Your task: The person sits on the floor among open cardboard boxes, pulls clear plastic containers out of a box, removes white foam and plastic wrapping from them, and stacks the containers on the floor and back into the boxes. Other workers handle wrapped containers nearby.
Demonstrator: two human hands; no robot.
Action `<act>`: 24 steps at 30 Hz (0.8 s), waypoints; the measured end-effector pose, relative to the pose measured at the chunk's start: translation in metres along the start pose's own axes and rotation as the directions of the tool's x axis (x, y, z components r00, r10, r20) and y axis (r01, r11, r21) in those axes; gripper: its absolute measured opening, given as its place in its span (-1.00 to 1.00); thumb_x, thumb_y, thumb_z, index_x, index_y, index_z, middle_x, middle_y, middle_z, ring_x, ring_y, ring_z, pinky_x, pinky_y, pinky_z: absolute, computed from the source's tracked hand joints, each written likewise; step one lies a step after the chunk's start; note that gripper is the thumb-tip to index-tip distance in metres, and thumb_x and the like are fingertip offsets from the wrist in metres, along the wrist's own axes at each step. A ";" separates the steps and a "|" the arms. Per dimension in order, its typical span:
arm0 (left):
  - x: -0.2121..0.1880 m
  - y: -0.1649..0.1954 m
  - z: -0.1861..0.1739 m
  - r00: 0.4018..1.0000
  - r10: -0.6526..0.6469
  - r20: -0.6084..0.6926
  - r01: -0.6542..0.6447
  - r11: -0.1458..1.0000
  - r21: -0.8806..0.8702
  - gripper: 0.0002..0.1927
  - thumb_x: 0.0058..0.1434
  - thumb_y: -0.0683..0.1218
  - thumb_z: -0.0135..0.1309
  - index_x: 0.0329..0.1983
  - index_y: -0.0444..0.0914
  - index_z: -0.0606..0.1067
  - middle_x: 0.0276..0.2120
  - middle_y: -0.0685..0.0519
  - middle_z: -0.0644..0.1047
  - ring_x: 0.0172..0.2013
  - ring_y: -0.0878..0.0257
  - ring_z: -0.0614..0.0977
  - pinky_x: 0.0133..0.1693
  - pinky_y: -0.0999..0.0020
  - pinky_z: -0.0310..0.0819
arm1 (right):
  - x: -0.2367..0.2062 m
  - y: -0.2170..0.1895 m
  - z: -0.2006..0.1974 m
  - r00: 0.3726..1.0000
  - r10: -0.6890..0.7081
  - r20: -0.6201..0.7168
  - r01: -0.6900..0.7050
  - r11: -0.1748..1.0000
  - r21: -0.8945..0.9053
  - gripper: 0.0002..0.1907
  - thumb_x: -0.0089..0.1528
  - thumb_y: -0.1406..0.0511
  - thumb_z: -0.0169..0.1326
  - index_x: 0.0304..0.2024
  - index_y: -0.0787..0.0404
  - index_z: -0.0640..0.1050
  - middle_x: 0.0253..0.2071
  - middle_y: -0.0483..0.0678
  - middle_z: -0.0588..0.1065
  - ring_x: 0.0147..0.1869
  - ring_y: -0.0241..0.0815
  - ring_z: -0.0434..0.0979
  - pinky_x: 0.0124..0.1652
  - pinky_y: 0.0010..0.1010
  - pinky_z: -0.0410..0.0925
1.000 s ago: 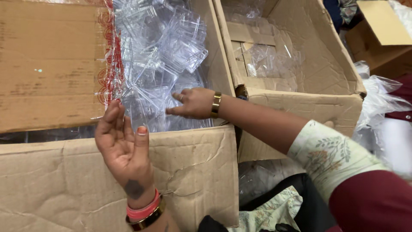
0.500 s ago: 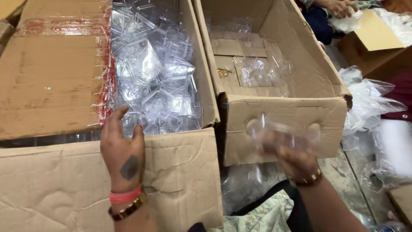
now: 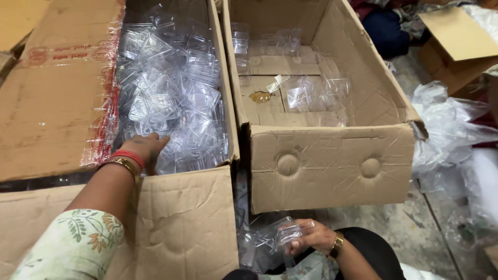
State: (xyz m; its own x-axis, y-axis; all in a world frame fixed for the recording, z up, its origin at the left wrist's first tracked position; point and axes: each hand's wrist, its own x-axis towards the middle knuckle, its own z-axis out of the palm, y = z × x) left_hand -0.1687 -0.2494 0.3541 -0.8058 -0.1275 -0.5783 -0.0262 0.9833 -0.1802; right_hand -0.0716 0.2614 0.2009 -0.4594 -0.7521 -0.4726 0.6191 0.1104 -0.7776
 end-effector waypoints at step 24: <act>0.005 -0.045 -0.018 0.965 0.161 -0.207 -0.208 0.951 -0.227 -0.12 -0.13 0.02 0.53 0.31 0.08 0.42 0.17 -0.06 0.55 0.18 0.02 0.59 0.19 0.13 0.50 | 0.069 0.075 -0.040 0.997 -0.066 0.028 0.070 0.978 -0.198 -0.21 0.04 0.63 -0.01 0.35 0.17 0.36 0.24 -0.16 0.46 0.28 -0.29 0.45 0.16 -0.38 0.41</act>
State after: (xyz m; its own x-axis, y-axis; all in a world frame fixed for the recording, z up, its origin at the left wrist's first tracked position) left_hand -0.1822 -0.2924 0.3733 -0.9041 0.0624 -0.4228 0.0080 0.9916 0.1292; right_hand -0.0821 0.2438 0.0932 -0.4810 -0.7757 -0.4086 0.4472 0.1838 -0.8754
